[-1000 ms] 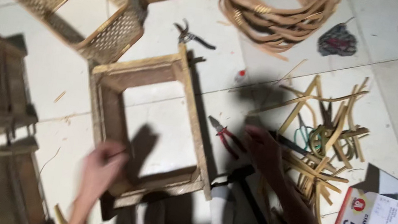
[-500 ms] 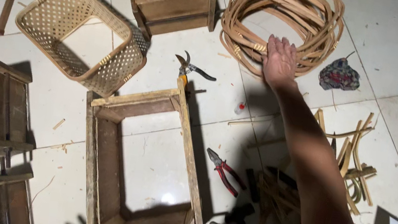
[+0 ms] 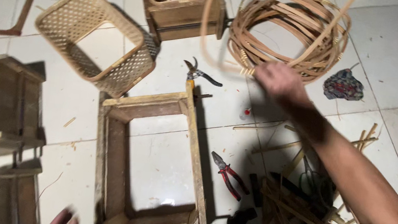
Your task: The person weaves a rattan strip around a rectangular wooden basket frame. They bend and press the strip into place along the frame edges, then use scissors to trim the excess strip. The process is repeated with additional strips to build up the basket sides.
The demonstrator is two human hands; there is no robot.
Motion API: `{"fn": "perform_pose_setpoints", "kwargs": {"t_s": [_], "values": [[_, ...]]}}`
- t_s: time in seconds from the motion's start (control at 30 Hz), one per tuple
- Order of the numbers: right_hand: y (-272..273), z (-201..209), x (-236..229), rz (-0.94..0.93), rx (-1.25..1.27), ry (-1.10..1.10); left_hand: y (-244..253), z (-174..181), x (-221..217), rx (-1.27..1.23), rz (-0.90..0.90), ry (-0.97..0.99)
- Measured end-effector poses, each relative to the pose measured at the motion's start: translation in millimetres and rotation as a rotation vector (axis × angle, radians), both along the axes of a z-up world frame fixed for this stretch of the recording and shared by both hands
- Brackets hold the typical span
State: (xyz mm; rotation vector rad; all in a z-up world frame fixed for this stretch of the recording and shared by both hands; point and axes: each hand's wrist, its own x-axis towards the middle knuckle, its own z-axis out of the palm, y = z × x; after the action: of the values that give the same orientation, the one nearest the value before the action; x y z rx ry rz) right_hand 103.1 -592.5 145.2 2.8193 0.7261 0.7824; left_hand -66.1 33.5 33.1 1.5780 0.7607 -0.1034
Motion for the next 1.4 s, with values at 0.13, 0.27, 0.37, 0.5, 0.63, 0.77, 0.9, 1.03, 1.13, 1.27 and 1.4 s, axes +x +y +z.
{"fn": "perform_pose_setpoints", "kwargs": {"t_s": [0.13, 0.27, 0.37, 0.5, 0.63, 0.77, 0.9, 1.03, 1.13, 1.27, 1.4], "values": [[80, 11, -38, 0.329, 0.25, 0.122, -48, 37, 48, -0.046, -0.313, -0.207], [134, 7, -63, 0.412, 0.14, 0.105, -106, 71, 102, -0.336, -0.696, -0.369], [142, 3, -69, 0.406, 0.148, 0.181, -148, 88, 125, -0.34, -0.675, -0.33], [122, -13, -73, 0.357, 0.264, 0.121, -168, 91, 128, -0.313, -0.614, -0.401], [66, -35, -106, -0.281, 0.591, 0.387, -157, 71, 105, -0.252, -0.61, -0.355], [-18, -38, -167, -0.649, 0.562, 0.314, -147, 50, 77, -0.241, -0.548, -0.24], [-103, -37, -232, -0.773, 0.097, 0.024, -146, 35, 61, -0.243, -0.572, -0.136], [-153, -35, -265, -1.153, -0.051, 0.143, -148, 19, 57, -0.3, -0.591, -0.161], [-149, -46, -231, -1.01, 0.163, 0.079, -148, 9, 58, -0.281, -0.62, -0.163], [-110, -72, -135, -0.489, 0.308, -0.03, -154, 0, 57, -0.195, -0.662, -0.102], [-73, -108, -18, -0.406, 0.209, -0.191, -159, -10, 44, -0.132, -0.725, -0.047]]}}
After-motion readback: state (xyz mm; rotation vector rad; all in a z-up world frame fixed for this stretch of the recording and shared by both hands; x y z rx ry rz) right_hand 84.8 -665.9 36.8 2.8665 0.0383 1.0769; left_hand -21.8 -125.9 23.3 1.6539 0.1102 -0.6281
